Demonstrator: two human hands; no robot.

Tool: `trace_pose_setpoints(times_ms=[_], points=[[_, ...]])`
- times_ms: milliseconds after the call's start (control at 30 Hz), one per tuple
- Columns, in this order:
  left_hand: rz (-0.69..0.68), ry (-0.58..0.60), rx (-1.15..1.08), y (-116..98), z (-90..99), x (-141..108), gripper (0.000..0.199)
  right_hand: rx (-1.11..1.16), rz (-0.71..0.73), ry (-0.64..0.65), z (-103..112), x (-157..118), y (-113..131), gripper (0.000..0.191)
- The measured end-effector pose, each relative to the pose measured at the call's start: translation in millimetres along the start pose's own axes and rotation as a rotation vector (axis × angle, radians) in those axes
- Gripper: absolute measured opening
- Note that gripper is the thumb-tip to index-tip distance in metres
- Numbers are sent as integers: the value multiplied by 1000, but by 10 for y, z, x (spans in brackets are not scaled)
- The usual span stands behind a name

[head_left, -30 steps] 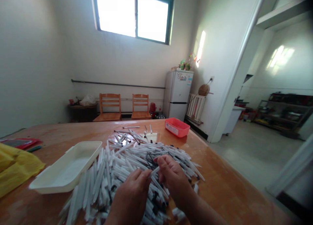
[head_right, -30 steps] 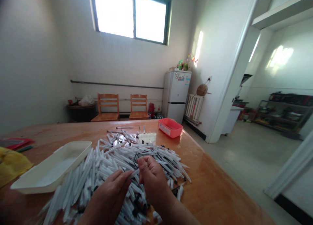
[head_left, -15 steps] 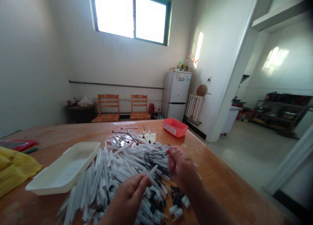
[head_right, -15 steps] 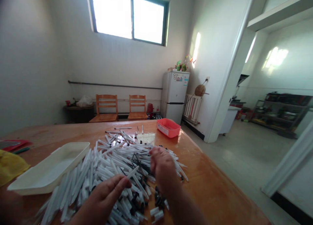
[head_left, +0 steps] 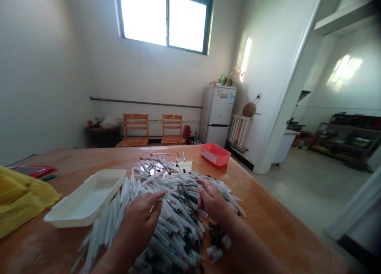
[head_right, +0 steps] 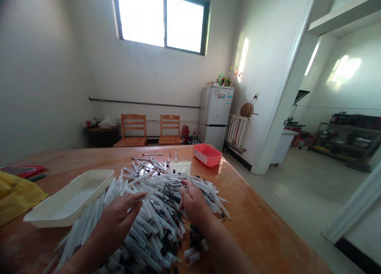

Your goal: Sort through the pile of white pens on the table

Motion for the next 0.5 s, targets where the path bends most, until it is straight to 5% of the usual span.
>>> trace_pose_setpoints(times_ms=[267,500], points=[[-124,-43,196,-78,-137,-38,51,-469,219,-208,153,-120,387,37],[140,-300,41,343,268,-5,36,-730,361,122,-762,-250,798,46]])
Point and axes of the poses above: each hand's wrist, its own x-axis towards the middle knuckle, its own z-axis out of the back of the hand, y = z × x, the point moved 10 cm from there along x, towards the middle knuckle, and after that the axes turned 4 degrees about z, right-handed, at the moved point
